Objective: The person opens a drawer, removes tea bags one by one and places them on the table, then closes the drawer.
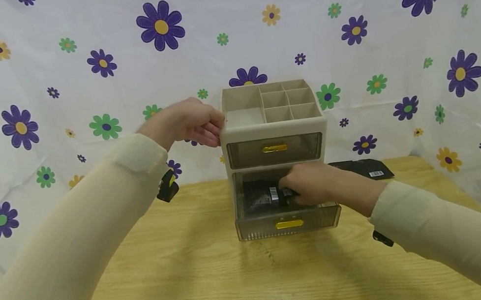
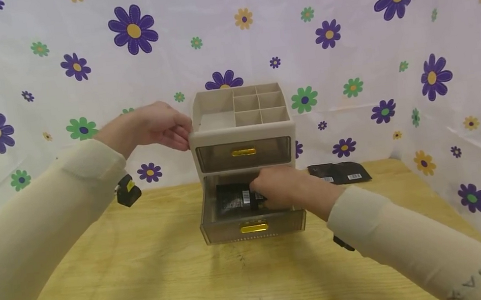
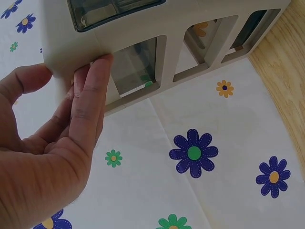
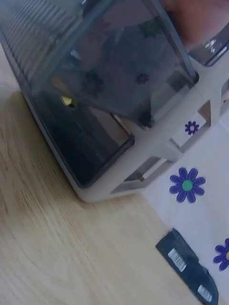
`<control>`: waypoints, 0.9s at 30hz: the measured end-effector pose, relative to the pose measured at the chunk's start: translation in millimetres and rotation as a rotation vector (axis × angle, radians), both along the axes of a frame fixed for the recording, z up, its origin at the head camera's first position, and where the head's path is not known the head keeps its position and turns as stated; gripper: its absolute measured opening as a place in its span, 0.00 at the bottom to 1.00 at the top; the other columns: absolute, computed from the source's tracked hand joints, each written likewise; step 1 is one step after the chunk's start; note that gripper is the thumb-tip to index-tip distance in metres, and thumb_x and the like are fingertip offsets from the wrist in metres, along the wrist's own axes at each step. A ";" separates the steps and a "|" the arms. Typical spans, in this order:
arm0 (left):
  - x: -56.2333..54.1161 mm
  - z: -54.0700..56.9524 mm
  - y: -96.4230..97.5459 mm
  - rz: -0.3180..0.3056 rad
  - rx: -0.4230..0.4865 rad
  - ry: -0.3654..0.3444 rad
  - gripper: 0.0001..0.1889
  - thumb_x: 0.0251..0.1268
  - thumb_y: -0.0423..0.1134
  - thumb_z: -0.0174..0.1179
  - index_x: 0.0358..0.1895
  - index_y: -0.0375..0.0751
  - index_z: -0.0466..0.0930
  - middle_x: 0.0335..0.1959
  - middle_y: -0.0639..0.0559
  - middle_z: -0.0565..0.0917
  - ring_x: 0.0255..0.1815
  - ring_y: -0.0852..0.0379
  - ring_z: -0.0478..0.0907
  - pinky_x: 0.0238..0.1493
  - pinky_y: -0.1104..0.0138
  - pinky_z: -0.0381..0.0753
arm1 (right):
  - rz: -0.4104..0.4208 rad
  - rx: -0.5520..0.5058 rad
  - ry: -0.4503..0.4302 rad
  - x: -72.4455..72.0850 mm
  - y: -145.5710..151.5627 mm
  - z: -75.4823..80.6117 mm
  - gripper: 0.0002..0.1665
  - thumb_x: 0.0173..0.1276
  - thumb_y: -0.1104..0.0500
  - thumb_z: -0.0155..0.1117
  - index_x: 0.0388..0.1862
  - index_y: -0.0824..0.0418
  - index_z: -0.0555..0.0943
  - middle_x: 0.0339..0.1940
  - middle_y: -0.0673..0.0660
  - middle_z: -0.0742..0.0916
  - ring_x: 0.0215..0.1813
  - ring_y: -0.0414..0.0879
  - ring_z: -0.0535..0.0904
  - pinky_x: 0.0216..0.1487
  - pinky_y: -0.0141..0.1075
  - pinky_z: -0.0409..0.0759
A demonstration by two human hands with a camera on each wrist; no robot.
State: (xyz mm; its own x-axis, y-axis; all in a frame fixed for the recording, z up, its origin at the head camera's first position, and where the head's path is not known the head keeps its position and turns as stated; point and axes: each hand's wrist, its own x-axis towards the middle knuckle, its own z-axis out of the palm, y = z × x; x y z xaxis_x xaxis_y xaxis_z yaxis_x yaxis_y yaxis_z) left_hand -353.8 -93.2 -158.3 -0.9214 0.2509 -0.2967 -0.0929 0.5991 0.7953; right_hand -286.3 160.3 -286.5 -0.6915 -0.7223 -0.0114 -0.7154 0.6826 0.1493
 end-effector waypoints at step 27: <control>-4.5 -2.4 -1.5 -0.008 -0.009 -0.001 0.16 0.67 0.37 0.56 0.54 0.32 0.74 0.40 0.42 0.84 0.38 0.48 0.88 0.50 0.60 0.87 | 0.069 -0.556 0.257 27.9 60.6 43.7 0.05 0.55 0.66 0.64 0.28 0.56 0.81 0.18 0.44 0.78 0.21 0.35 0.67 0.23 0.29 0.67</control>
State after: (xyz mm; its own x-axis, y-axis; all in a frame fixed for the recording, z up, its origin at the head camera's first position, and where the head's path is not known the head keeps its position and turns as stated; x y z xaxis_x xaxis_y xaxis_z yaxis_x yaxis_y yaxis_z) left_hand -358.3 -94.7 -160.7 -0.9191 0.2556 -0.3000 -0.0888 0.6072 0.7895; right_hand -258.3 220.9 -242.8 -0.5738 -0.6151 0.5407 -0.7490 0.6612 -0.0426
